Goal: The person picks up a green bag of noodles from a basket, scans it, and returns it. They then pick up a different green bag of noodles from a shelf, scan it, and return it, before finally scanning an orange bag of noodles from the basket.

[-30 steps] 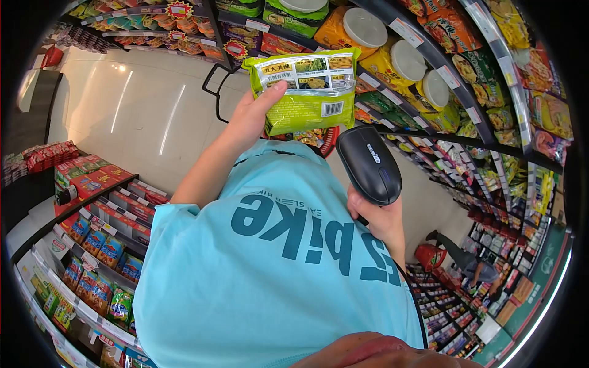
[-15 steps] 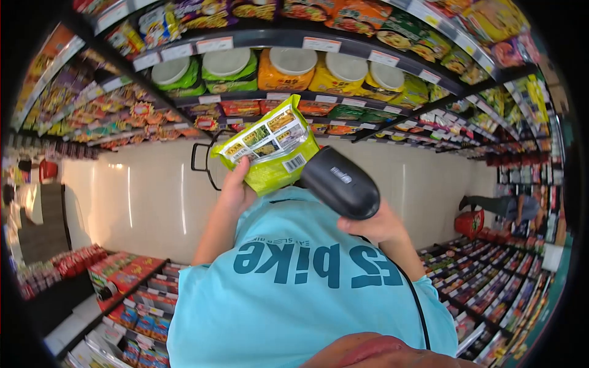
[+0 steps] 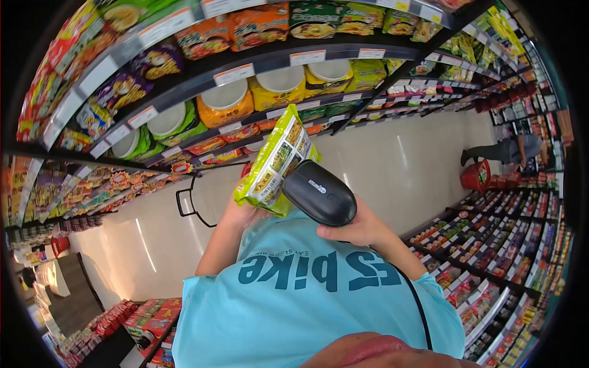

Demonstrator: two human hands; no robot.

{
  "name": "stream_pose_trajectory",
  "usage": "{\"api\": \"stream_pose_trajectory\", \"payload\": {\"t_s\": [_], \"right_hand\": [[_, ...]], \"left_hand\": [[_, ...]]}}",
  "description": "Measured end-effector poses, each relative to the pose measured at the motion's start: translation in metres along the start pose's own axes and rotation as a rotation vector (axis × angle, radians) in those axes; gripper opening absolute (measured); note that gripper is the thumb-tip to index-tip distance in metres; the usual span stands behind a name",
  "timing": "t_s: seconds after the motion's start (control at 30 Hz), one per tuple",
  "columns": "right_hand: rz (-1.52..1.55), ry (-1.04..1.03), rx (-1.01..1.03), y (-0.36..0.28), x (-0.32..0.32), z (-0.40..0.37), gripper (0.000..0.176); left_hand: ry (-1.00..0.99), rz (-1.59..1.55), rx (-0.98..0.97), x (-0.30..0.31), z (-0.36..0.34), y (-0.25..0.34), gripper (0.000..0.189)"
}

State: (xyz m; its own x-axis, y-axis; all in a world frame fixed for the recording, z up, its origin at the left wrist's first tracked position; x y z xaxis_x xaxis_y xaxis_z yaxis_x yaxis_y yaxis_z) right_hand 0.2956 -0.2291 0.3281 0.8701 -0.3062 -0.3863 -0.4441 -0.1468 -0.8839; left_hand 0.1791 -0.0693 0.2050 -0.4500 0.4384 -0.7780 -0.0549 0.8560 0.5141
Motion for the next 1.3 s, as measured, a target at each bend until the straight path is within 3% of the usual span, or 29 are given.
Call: {"api": "stream_pose_trajectory", "payload": {"t_s": [0.1,0.13,0.17,0.23,0.3,0.37,0.4,0.47,0.5,0.6,0.67,0.83,1.03,1.17,1.3], "right_hand": [[-0.001,-0.076,0.011,-0.016,0.041,0.0,0.051],[0.007,-0.076,0.012,-0.023,0.056,0.0,0.051],[0.002,-0.102,-0.006,-0.031,0.069,-0.001,0.052],[0.01,-0.13,-0.015,-0.044,0.101,-0.001,0.053],[0.022,-0.201,0.033,-0.054,0.133,-0.002,0.051],[0.061,-0.205,0.032,-0.061,0.167,-0.001,0.05],[0.087,-0.208,0.018,-0.063,0.183,-0.001,0.049],[0.087,-0.192,0.059,-0.07,0.21,0.001,0.049],[0.072,-0.174,0.096,-0.076,0.222,0.001,0.049],[0.076,-0.126,0.058,-0.077,0.266,0.0,0.051],[0.133,-0.071,-0.009,-0.082,0.291,-0.002,0.055],[0.199,-0.201,0.056,-0.105,0.32,-0.005,0.058],[0.166,-0.207,0.046,-0.1,0.346,-0.021,0.056],[0.197,-0.207,0.043,-0.098,0.351,-0.031,0.055],[0.215,-0.211,0.071,-0.097,0.356,-0.038,0.055]], "left_hand": [[-0.02,0.15,-0.121,-0.011,0.041,-0.011,0.052],[-0.032,0.39,-0.176,-0.02,0.055,-0.01,0.064],[-0.024,0.394,-0.168,-0.031,0.068,-0.015,0.064],[-0.059,0.576,-0.39,-0.068,0.094,-0.013,0.084],[0.078,0.0,-0.361,-0.118,0.123,-0.017,0.106],[-0.233,0.368,-0.329,-0.124,0.151,-0.024,0.059],[-0.227,0.379,-0.321,-0.123,0.164,-0.027,0.059],[-0.069,0.309,-0.14,-0.121,0.19,-0.04,0.085],[-0.06,0.315,-0.134,-0.12,0.199,-0.049,0.085],[0.12,0.248,-0.184,-0.112,0.224,-0.067,0.07],[0.104,0.229,-0.212,-0.111,0.236,-0.069,0.069],[0.21,0.321,-0.298,-0.138,0.257,-0.05,0.06],[0.145,0.408,-0.369,-0.201,0.307,-0.019,0.058],[0.06,0.869,-0.606,-0.264,0.357,0.006,0.058],[0.1,1.087,-0.727,-0.301,0.407,0.022,0.059]]}}
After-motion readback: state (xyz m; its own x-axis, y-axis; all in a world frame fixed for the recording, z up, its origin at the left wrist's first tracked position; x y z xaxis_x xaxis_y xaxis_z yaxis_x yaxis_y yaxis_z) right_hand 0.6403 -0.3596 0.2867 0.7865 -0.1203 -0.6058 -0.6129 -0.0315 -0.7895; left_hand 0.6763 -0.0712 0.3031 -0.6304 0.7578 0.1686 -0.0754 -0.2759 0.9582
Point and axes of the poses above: each hand's wrist, its own z-axis towards the middle knuckle, its own x-axis out of the back of the hand, y = z × x, the point moved 5 cm from there along z, towards the middle knuckle, and after that the axes turned 1 degree about z, right-handed, at the moved point
